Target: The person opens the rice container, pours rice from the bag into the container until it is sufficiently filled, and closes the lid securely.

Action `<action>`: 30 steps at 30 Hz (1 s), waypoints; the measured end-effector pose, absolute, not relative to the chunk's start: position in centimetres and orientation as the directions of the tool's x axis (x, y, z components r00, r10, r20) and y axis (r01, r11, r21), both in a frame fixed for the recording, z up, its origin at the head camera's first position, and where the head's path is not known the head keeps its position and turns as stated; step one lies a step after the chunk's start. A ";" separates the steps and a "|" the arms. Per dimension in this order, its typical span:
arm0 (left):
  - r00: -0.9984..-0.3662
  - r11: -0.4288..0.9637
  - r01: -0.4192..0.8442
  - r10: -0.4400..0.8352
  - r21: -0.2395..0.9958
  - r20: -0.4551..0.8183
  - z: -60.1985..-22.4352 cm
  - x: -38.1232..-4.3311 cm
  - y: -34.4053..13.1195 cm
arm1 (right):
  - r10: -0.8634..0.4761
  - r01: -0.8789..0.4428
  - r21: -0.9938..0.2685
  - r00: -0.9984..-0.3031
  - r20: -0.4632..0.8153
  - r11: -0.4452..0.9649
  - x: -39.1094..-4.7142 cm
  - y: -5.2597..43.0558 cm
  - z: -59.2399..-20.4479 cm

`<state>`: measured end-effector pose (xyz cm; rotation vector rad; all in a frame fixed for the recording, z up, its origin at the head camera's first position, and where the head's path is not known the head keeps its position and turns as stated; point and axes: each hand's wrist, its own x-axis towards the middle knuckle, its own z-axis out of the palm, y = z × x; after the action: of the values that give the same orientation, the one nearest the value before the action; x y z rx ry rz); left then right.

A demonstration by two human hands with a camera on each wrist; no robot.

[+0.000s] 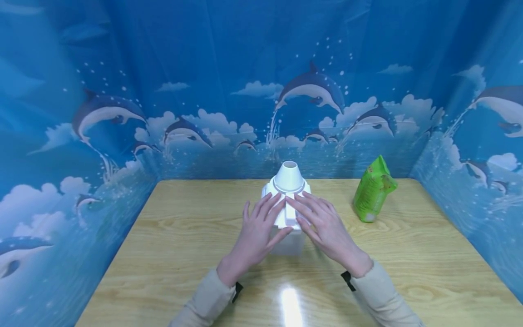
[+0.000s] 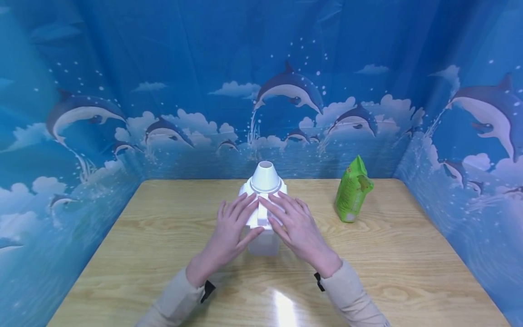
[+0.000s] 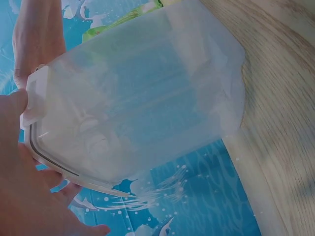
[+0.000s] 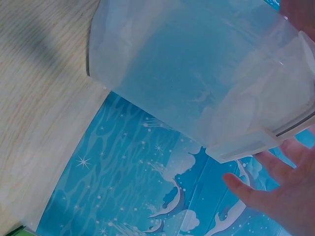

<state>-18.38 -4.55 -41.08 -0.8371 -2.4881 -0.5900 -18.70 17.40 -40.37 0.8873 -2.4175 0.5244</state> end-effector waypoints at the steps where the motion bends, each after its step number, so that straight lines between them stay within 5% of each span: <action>1: -0.713 0.729 0.642 0.453 0.239 0.535 -41.1 -18.4 -4.6 | -0.481 -0.679 -0.177 -0.657 0.580 0.713 -18.7 17.4 -40.4; 23: -0.686 0.740 0.644 0.447 0.193 0.575 -41.4 -18.6 -4.6 | -0.435 -0.664 -0.245 -0.680 0.590 0.706 -19.6 18.4 -37.5; 30: -0.714 0.754 0.624 0.444 0.204 0.542 -41.2 -18.4 -4.6 | -0.167 -0.433 -0.609 -0.881 0.444 0.665 -19.9 19.3 -36.6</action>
<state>-18.41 -4.56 -41.23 -0.8080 -2.4834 -0.5203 -19.85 19.28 -36.63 0.4736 -2.5315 1.0568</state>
